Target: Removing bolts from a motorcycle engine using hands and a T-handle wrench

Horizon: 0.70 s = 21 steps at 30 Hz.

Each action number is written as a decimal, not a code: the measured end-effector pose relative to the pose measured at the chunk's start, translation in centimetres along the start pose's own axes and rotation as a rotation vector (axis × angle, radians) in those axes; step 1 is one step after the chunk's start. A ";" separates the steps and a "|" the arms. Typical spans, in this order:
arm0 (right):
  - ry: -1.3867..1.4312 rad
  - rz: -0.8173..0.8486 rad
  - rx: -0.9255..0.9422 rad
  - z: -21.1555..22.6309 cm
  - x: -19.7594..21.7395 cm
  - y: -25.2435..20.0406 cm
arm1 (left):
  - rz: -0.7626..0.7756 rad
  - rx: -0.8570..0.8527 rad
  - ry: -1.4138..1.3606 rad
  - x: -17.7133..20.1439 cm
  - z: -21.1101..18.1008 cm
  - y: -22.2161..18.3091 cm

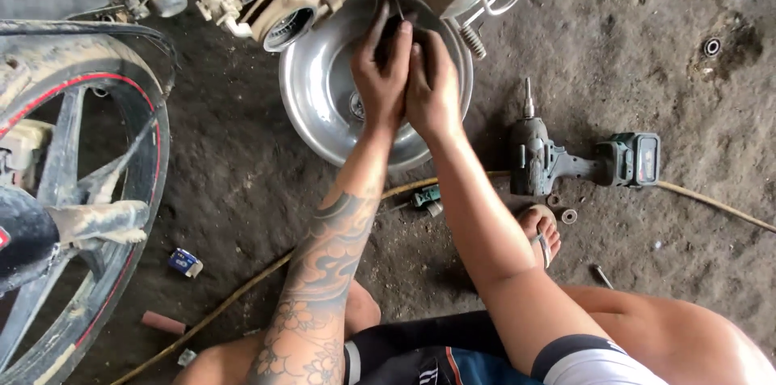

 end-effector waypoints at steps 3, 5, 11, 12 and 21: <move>0.180 0.109 0.081 -2.5 -1.5 1.1 | 0.005 -0.169 0.236 1.0 0.9 0.2; 0.247 0.068 -0.066 -9.5 -2.7 1.7 | -0.001 -0.224 0.310 1.1 1.3 1.0; 0.322 0.068 0.042 -9.3 -3.4 3.6 | -0.025 -0.344 0.350 1.2 1.0 2.2; 0.305 0.106 0.103 -8.0 -3.4 3.7 | -0.040 -0.343 0.337 1.2 1.1 2.1; 0.287 0.146 0.212 -7.6 -4.0 5.5 | -0.095 -0.356 0.325 1.5 2.1 3.5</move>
Point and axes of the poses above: each hand's wrist, its own y-axis towards the middle knuckle, its own x-axis out of the back of the hand, z = x × y, the point moved 8 cm from there along y, towards the middle knuckle, and after that the axes turned 5 degrees about z, right-handed, at the moved point
